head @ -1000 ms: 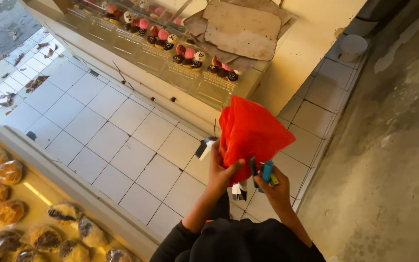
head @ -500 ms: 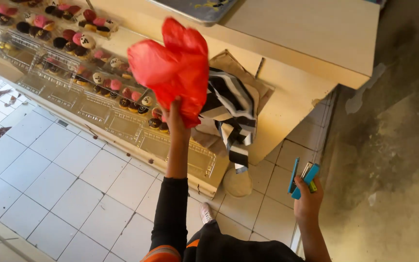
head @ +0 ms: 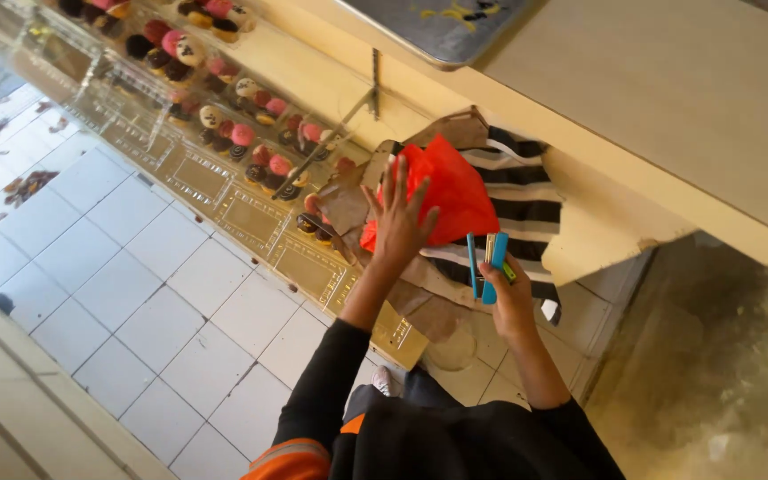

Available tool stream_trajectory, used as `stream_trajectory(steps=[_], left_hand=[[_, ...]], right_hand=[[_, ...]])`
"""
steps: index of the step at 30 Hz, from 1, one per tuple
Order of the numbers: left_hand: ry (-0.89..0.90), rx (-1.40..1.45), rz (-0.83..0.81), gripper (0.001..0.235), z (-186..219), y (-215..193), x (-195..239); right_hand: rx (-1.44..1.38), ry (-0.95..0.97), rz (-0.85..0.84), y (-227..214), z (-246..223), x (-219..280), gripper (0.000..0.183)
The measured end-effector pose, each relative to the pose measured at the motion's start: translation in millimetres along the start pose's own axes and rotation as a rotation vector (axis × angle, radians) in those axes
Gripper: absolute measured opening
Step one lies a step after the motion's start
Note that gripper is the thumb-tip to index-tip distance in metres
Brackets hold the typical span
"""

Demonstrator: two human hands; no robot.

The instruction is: The person picks up plastic containers of decorated donuts, uses a blue stapler to seal the lids, and then arranges the containers inside a glass display case.

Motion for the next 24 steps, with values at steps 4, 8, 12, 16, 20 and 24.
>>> stream_trajectory(steps=[4,8,12,16,20,24], left_hand=[[-0.012,0.618,0.07,0.041,1.9,-20.8,62.7],[-0.472,1.286,0.038,0.056,-16.9,-10.7,115.0],[-0.725,1.408,0.282,0.049,-50.6,-30.1,160.2],[-0.917,1.591,0.47,0.042,-69.9,-47.2,208.9],[-0.867,1.78,0.571,0.043,-90.1,-55.9,235.6],[-1.093,1.738,0.541,0.043,-120.1,-47.4,269.7]], right_hand=[[-0.041,0.118,-0.167,48.3,22.1,-38.9,0.034],[0.142,0.256,-0.457,113.8,40.5,-21.2,0.028],[0.168,0.424,-0.728,154.7,92.7,7.9,0.036],[0.311,0.394,-0.924,183.9,115.9,40.3,0.041],[0.251,0.379,-1.06,203.9,147.3,48.9,0.033],[0.531,0.167,-0.993,216.0,136.4,11.7,0.037]])
Point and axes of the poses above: each hand's wrist, its own x-axis away from the middle knuckle, its own y-axis out of the palm, z = x × y, the point moved 9 cm from there along -x, towards the middle knuckle, and after that the axes turned 5 degrees about z, right-handed, at the moved point
